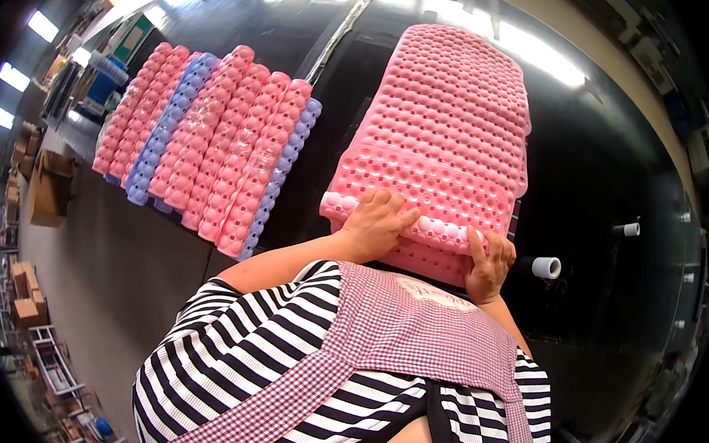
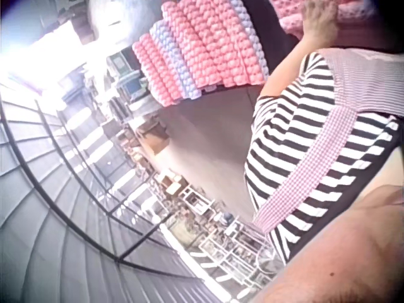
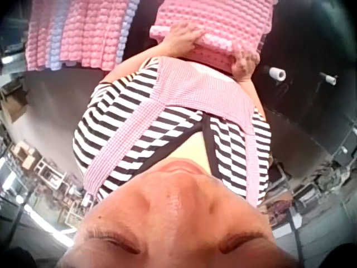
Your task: The person rolls several pink foam mats by hand, secures each roll with a piece of tape, and places the completed rolls onto a stack of similar mats on a table.
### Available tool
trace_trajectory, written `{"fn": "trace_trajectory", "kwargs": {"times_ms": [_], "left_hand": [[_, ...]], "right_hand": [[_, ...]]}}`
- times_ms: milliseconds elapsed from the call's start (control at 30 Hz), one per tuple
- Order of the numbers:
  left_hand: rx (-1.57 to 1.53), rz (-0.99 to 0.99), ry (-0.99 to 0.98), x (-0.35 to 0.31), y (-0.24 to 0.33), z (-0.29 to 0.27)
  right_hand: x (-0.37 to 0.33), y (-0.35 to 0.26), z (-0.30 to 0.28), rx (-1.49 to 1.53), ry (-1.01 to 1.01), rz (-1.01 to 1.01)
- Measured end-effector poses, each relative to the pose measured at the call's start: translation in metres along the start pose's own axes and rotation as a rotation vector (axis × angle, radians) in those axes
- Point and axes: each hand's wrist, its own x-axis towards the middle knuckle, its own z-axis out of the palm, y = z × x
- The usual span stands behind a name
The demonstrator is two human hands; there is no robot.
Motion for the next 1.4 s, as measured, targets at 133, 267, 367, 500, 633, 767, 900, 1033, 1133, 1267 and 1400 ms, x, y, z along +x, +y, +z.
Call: {"fn": "trace_trajectory", "kwargs": {"times_ms": [133,267,367,500,633,767,900,1033,1133,1267,1400], "left_hand": [[0.003,-0.011,0.124,-0.01,0.001,0.006],[0.003,-0.042,0.075,-0.007,0.005,0.004],[-0.017,-0.142,0.034,0.0,0.016,0.002],[0.095,0.085,0.105,-0.001,0.02,0.011],[-0.041,-0.022,-0.06,0.014,0.014,0.01],[-0.056,-0.01,-0.028,0.026,0.005,0.005],[-0.075,-0.034,-0.123,0.032,0.006,0.0],[-0.064,-0.036,-0.082,0.029,0.004,0.005],[-0.068,-0.033,-0.075,0.028,0.005,0.005],[-0.056,-0.002,-0.091,0.032,0.006,0.005],[-0.022,-0.002,-0.136,0.025,0.002,0.002]], "right_hand": [[-0.006,0.001,0.004,-0.008,-0.01,-0.036],[0.003,0.001,0.0,0.032,-0.075,-0.024],[0.015,0.006,0.0,0.09,-0.181,0.028],[0.027,0.019,0.004,0.162,-0.31,0.099],[0.035,0.032,-0.002,0.344,-0.295,0.166],[0.038,0.088,-0.023,0.424,0.069,0.464],[-0.022,0.17,-0.072,0.211,-0.28,0.926],[-0.032,0.172,-0.078,0.262,-0.552,1.015],[-0.022,0.161,-0.067,0.085,-0.71,1.047],[-0.028,0.17,-0.06,0.714,-0.282,1.146],[0.045,0.088,-0.043,1.354,-0.089,0.778]]}}
